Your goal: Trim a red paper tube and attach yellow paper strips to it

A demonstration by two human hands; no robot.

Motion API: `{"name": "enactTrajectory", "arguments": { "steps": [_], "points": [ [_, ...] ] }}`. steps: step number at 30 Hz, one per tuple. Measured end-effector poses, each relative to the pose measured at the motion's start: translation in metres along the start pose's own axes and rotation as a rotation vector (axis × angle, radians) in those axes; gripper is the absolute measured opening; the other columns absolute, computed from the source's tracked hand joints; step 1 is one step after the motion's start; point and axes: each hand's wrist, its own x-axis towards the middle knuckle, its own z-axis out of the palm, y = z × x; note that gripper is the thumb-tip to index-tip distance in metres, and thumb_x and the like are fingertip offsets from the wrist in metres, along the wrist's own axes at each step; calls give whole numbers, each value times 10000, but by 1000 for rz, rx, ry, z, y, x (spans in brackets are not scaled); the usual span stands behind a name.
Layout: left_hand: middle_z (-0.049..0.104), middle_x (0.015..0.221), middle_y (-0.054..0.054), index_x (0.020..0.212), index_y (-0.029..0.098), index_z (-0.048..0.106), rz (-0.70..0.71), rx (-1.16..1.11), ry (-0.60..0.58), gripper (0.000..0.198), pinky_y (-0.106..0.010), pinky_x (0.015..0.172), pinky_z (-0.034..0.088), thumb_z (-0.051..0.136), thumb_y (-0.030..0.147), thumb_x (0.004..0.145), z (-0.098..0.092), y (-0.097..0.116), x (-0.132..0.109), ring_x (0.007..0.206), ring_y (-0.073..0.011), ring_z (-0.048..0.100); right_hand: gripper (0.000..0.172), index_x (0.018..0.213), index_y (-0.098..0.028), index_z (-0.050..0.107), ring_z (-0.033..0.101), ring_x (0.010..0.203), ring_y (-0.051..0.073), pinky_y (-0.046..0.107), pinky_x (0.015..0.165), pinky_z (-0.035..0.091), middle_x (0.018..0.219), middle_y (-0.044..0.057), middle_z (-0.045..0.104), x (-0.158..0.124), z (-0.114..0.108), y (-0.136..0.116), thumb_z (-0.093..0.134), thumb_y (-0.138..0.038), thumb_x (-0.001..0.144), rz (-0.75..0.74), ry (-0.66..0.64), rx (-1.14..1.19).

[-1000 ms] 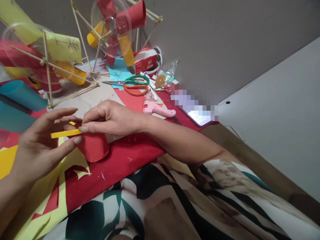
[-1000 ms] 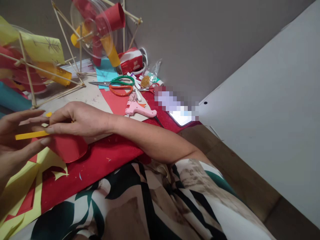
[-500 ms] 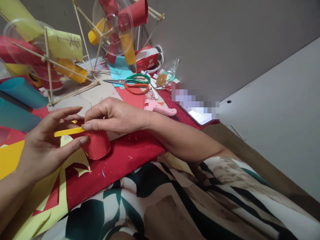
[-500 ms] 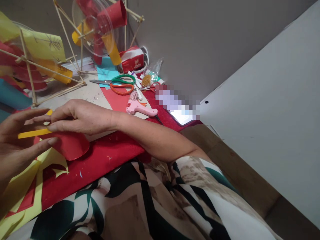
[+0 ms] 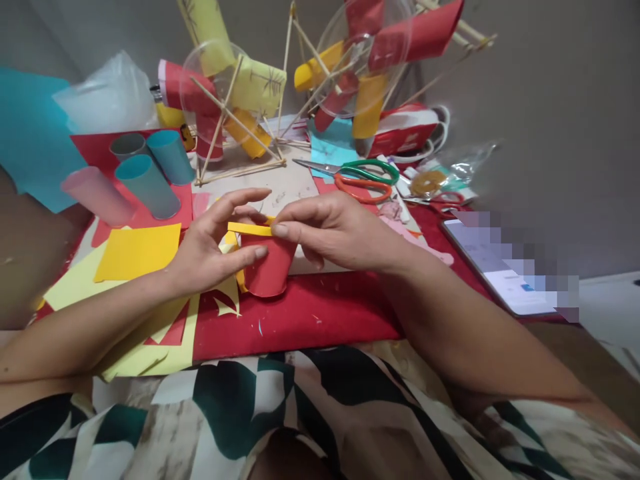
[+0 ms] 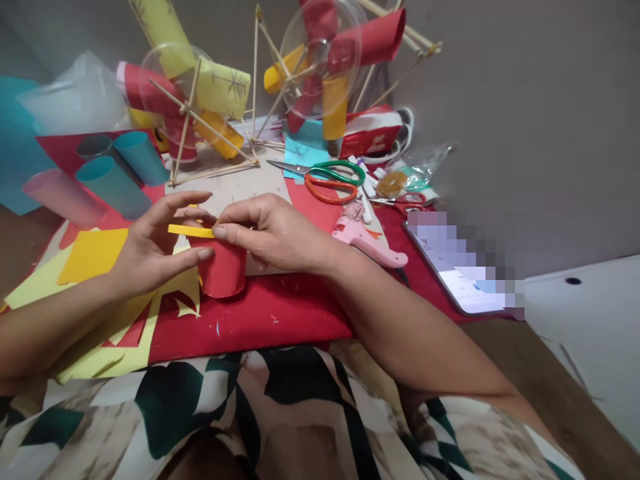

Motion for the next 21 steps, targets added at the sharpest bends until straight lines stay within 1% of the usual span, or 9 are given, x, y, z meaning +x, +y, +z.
{"name": "enactTrajectory", "arguments": {
  "steps": [2, 4, 7, 10, 14, 17, 21],
  "points": [
    [622, 1296, -73, 1356, 287, 546, 6, -23, -2, 609, -314, 951, 569, 785, 277, 796, 0, -1, 0, 1073, -183, 654, 155, 794, -132, 627, 481, 551, 52, 189, 515, 355, 616, -58, 518, 1, 2, 1, 541, -155, 921, 13, 29, 33],
    [604, 1322, -71, 1370, 296, 533, 15, -29, -3, 622, -333, 987, 550, 779, 263, 800, 0, -3, -1, 1105, -188, 640, 125, 838, -129, 634, 495, 550, 51, 187, 501, 359, 640, -53, 534, 1, 2, 2, 552, -175, 921, 24, 43, 44],
    [567, 1378, -74, 1400, 306, 502, 3, -11, 5, 673, -366, 1038, 521, 786, 274, 790, 0, -8, -2, 1174, -210, 608, 150, 809, -134, 621, 492, 540, 52, 188, 492, 361, 626, -55, 508, 2, 2, 2, 561, -204, 928, 34, 49, 29],
    [568, 1366, -75, 1419, 315, 480, -22, -11, 8, 697, -359, 1012, 535, 782, 291, 791, 0, -12, -3, 1199, -223, 592, 181, 769, -141, 597, 476, 523, 53, 193, 488, 361, 616, -54, 493, 2, 1, 1, 556, -203, 934, 42, 57, -9],
    [582, 1317, -64, 1426, 341, 465, -26, -23, 3, 698, -331, 958, 555, 774, 291, 802, 0, -17, -4, 1197, -220, 585, 215, 728, -151, 565, 464, 527, 57, 201, 499, 362, 611, -50, 488, 1, -1, 0, 539, -190, 938, 47, 59, -76],
    [569, 1320, -64, 1427, 345, 462, -12, -8, 7, 686, -357, 982, 544, 765, 308, 812, 0, -17, -5, 1195, -226, 576, 223, 712, -160, 544, 465, 523, 58, 198, 486, 354, 604, -51, 482, 1, -2, -1, 527, -177, 933, 46, 52, -94],
    [565, 1300, -60, 1424, 341, 469, 11, 0, 17, 688, -376, 1017, 523, 771, 310, 807, 0, -17, -6, 1134, -214, 593, 207, 740, -158, 552, 462, 434, 49, 197, 409, 324, 594, -60, 476, -1, -2, 0, 514, -204, 938, 105, 47, -95]
  ]
}}
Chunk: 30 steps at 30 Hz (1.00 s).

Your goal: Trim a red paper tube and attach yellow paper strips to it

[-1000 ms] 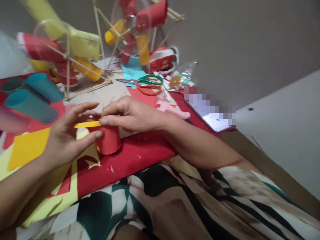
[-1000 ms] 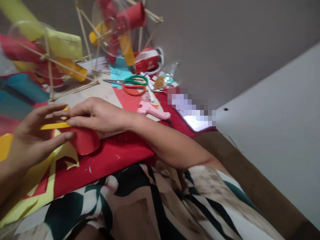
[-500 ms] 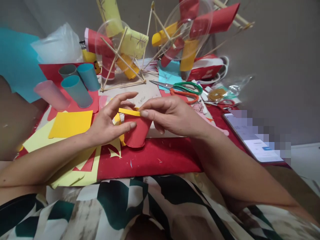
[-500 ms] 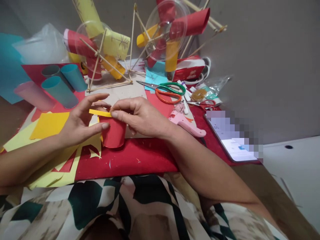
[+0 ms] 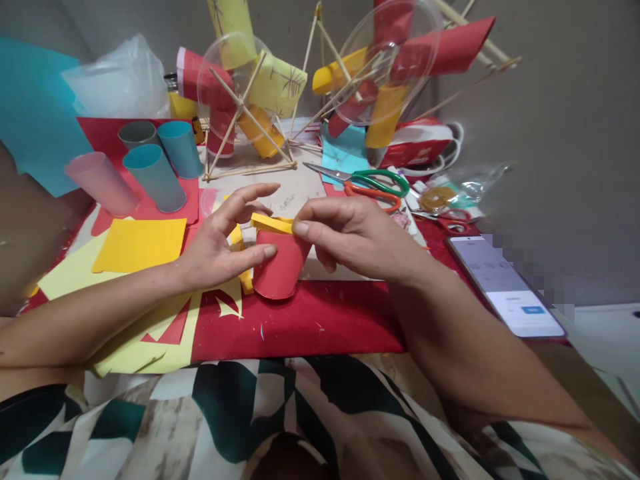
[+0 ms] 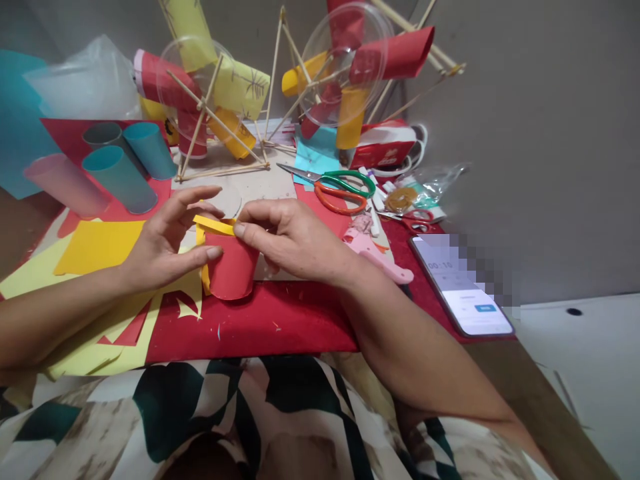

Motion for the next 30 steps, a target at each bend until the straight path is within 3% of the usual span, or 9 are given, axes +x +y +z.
{"name": "enactTrajectory", "arguments": {
  "steps": [5, 15, 23, 30],
  "points": [
    [565, 1310, -59, 1419, 328, 475, -10, 20, 6, 686, -363, 970, 529, 775, 302, 803, 2, 0, 1, 1058, -196, 604, 214, 727, -149, 571, 469, 461, 54, 199, 435, 339, 601, -47, 502, -1, 1, -1, 515, -190, 929, 0, 42, -74],
    [590, 1341, -66, 1402, 292, 492, 78, 119, -11, 605, -353, 1001, 527, 730, 310, 846, 1, -1, -1, 1112, -201, 626, 294, 606, -177, 499, 426, 543, 80, 231, 512, 322, 556, -41, 456, 0, 1, -3, 518, -170, 899, -36, 47, -123],
    [713, 1134, -87, 1173, 185, 662, 126, 175, 16, 326, -319, 949, 528, 712, 289, 868, 1, 5, 1, 1038, -189, 666, 298, 578, -182, 474, 405, 522, 80, 244, 506, 294, 535, -49, 423, 0, 3, 0, 518, -171, 873, -40, 37, -102],
    [729, 1024, -78, 1087, 190, 698, 144, 136, -3, 247, -323, 890, 529, 711, 299, 866, 1, 5, 2, 975, -187, 667, 294, 569, -184, 463, 411, 521, 76, 245, 507, 300, 542, -49, 426, 0, 1, -2, 514, -151, 857, -52, -9, -115]
  ]
}}
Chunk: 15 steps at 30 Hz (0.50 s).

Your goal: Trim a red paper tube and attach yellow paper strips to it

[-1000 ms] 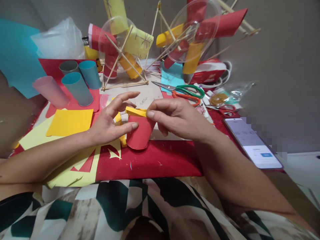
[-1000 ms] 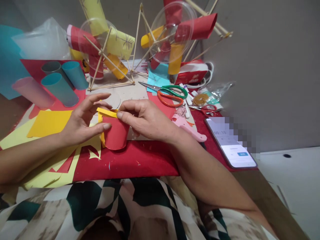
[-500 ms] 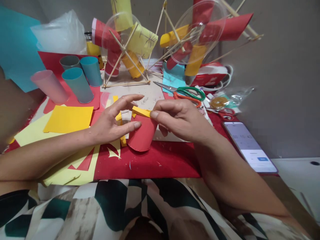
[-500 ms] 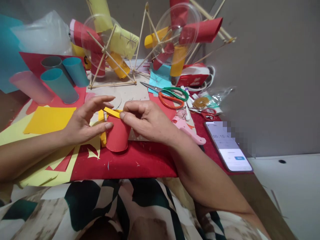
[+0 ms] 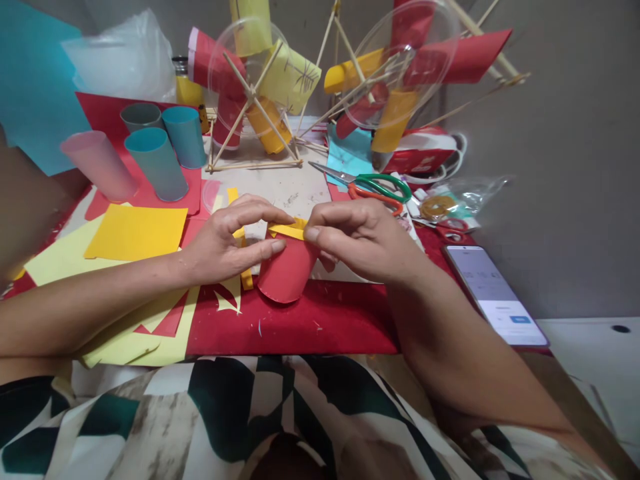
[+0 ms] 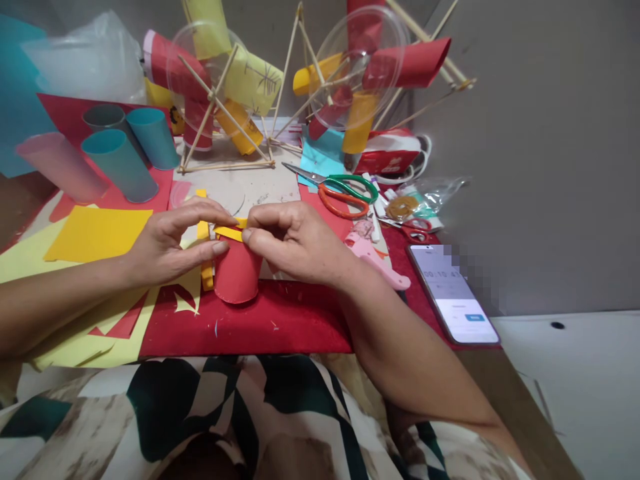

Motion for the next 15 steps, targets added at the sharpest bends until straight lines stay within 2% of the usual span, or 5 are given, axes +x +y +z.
{"name": "enactTrajectory", "arguments": {
  "steps": [7, 12, 15],
  "points": [
    [718, 1009, -74, 1071, 177, 699, 44, -26, -22, 228, -308, 898, 520, 725, 246, 855, 1, 2, 0, 981, -177, 652, 302, 563, -179, 443, 403, 508, 68, 231, 499, 295, 529, -51, 433, -1, 0, -1, 503, -131, 856, -24, -12, -48],
    [711, 973, -69, 1020, 170, 708, -27, -63, -31, 185, -295, 869, 527, 728, 250, 854, 0, 4, 0, 939, -166, 661, 190, 681, -157, 544, 441, 521, 65, 204, 497, 331, 575, -48, 502, -1, 3, 1, 528, -137, 869, -92, 18, -75],
    [710, 968, -71, 1006, 165, 713, -56, -94, -45, 201, -287, 863, 529, 749, 261, 834, -1, 4, 1, 924, -163, 665, 209, 677, -155, 543, 448, 509, 58, 194, 482, 329, 568, -47, 512, -2, 3, 2, 538, -142, 885, -102, -5, -74]
  ]
}}
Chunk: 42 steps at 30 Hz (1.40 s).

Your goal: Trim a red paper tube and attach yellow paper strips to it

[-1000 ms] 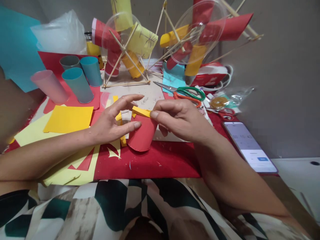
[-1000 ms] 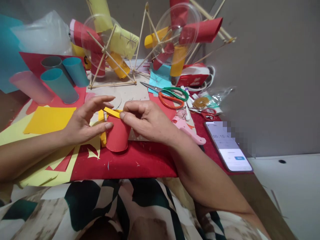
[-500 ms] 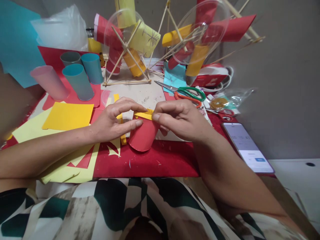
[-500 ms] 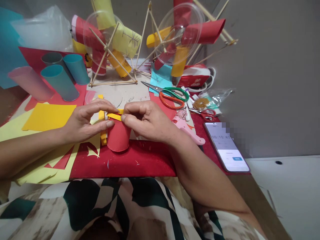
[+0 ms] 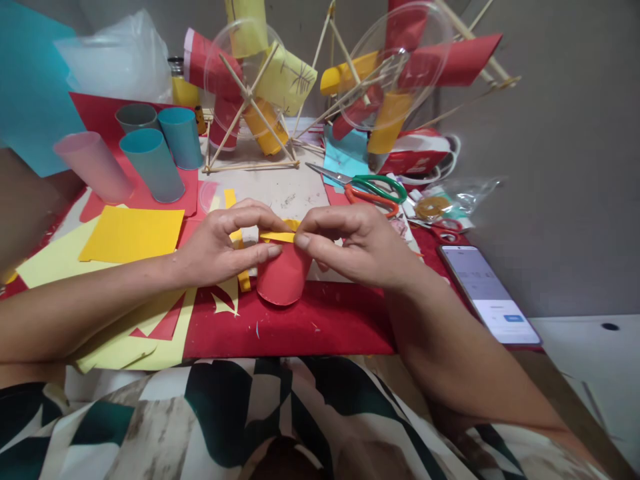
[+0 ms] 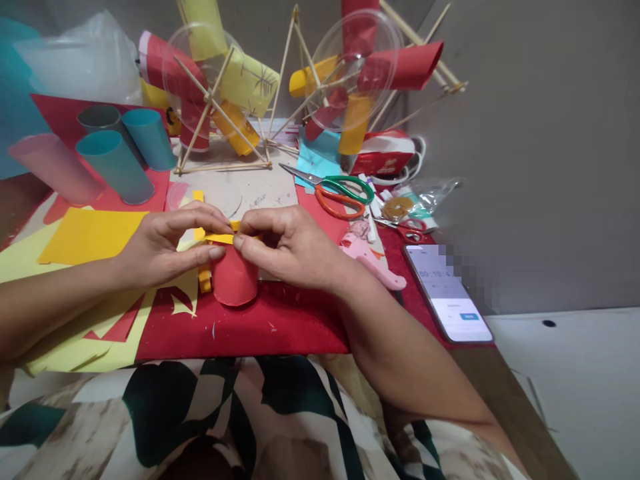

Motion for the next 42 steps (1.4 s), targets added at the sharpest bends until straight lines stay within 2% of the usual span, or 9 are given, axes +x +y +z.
{"name": "enactTrajectory", "arguments": {
  "steps": [6, 13, 17, 21, 24, 29, 35, 38, 42],
  "points": [
    [716, 942, -76, 955, 156, 723, -40, -55, 5, 149, -281, 839, 528, 644, 275, 915, 0, 1, 1, 903, -159, 670, 239, 656, -159, 528, 433, 495, 48, 182, 463, 318, 561, -52, 500, -1, -2, 0, 552, -141, 893, -21, -16, -39],
    [724, 894, -52, 876, 170, 723, -39, -54, 31, 91, -275, 808, 538, 694, 256, 881, -1, 3, 2, 864, -153, 674, 138, 722, -137, 627, 459, 542, 48, 181, 490, 332, 612, -47, 559, -3, -3, 0, 626, -122, 859, -89, 12, -106],
    [699, 838, -41, 876, 167, 703, 18, -5, 22, 54, -275, 767, 537, 691, 219, 875, 1, 1, 1, 815, -146, 666, 195, 694, -126, 624, 432, 525, 42, 178, 474, 316, 576, -50, 534, -2, -4, 2, 620, -140, 889, -130, -11, -107],
    [674, 819, -27, 879, 176, 676, 109, 66, 71, 34, -301, 804, 531, 670, 209, 883, 3, -2, 1, 801, -140, 647, 206, 678, -127, 620, 432, 520, 42, 177, 474, 329, 564, -53, 525, 1, -3, 5, 644, -149, 881, -117, -2, -47],
    [682, 848, -37, 873, 185, 676, 52, 35, 68, 73, -307, 808, 527, 652, 249, 900, -1, 1, 3, 829, -150, 641, 177, 714, -134, 648, 462, 492, 43, 180, 453, 351, 586, -48, 557, 1, -4, 7, 680, -207, 872, -38, 39, 76],
    [672, 820, -27, 862, 177, 695, -87, -138, 43, 97, -236, 640, 499, 671, 265, 895, -14, 7, 10, 727, -118, 610, 216, 880, -141, 713, 497, 450, 45, 183, 424, 412, 670, -18, 633, 1, -11, 11, 684, -355, 888, 21, 104, 269],
    [682, 838, -42, 860, 164, 703, -227, -298, -70, 137, -202, 593, 497, 691, 298, 884, -16, 6, 11, 686, -100, 599, 260, 808, -107, 664, 511, 455, 37, 157, 425, 416, 626, -28, 598, 2, -12, 13, 747, -351, 843, 57, -57, 452],
    [705, 830, -47, 848, 166, 715, -226, -277, -88, 152, -210, 600, 523, 695, 314, 876, -16, 7, 11, 698, -116, 626, 266, 794, -106, 620, 480, 435, 17, 137, 401, 370, 612, -52, 551, 1, -8, 10, 721, -339, 872, 52, -86, 492],
    [739, 829, -41, 865, 201, 752, -153, -203, -113, 101, -268, 706, 573, 729, 297, 844, -16, 9, 11, 806, -168, 680, 270, 789, -100, 611, 486, 453, 18, 134, 398, 366, 635, -52, 549, 0, -3, 6, 755, -322, 840, 39, -93, 461]
  ]
}}
